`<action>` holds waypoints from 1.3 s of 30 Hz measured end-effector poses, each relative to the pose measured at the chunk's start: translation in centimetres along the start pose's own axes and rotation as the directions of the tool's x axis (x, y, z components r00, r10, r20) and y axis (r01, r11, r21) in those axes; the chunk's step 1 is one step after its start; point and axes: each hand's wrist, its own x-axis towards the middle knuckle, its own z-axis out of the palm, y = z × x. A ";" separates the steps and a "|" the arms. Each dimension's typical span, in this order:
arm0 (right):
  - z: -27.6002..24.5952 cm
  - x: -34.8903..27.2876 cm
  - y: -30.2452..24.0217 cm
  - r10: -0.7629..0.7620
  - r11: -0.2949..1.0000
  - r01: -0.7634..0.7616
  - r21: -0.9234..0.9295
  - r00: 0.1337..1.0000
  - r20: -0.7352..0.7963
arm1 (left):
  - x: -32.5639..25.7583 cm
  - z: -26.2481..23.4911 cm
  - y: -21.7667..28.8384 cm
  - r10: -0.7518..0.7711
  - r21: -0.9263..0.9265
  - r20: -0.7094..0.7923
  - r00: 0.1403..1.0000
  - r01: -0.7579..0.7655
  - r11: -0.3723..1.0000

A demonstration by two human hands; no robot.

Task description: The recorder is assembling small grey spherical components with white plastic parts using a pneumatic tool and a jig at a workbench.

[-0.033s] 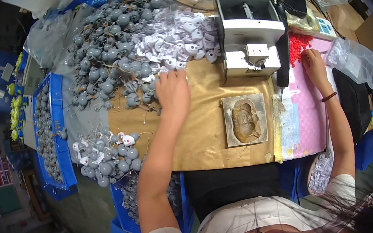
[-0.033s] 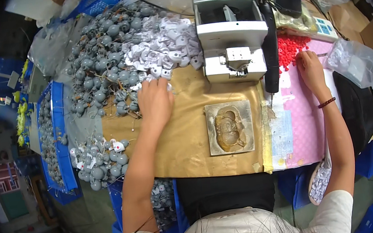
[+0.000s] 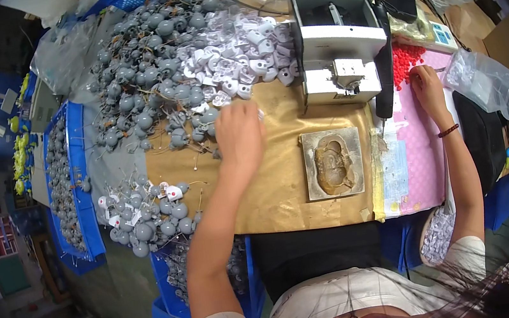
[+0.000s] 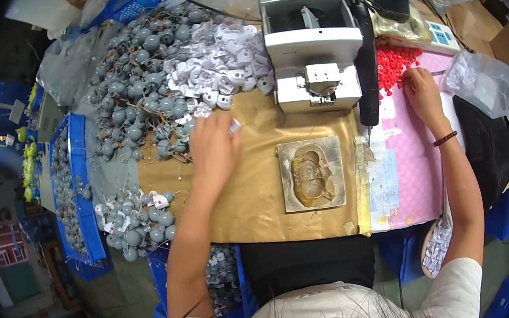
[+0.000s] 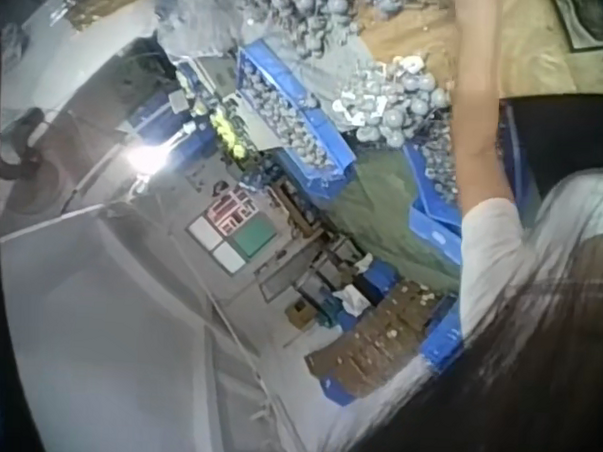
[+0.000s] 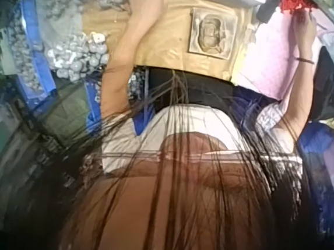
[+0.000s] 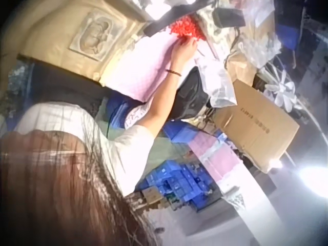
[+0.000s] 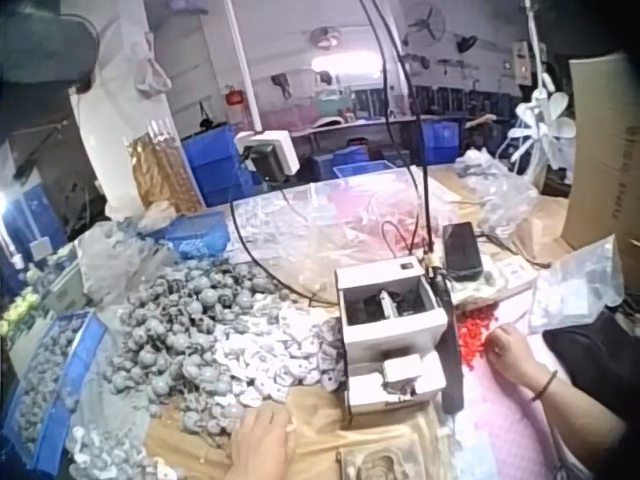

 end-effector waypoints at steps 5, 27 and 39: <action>-0.8 -0.8 -1.0 0.271 0.842 -0.210 0.497 0.961 -0.054 | -5.7 -2.4 6.6 0.252 -0.571 -0.041 0.967 -0.229 0.788; 0.1 -5.6 -24.1 -0.632 0.718 0.567 0.402 0.775 0.035 | -7.4 -1.7 -4.6 -0.194 -0.248 -0.039 0.980 0.178 0.952; -4.3 -3.7 -24.5 -0.487 0.710 0.487 0.508 0.861 -0.144 | -5.3 -14.5 3.1 -0.064 -0.980 -0.021 0.998 -0.008 0.200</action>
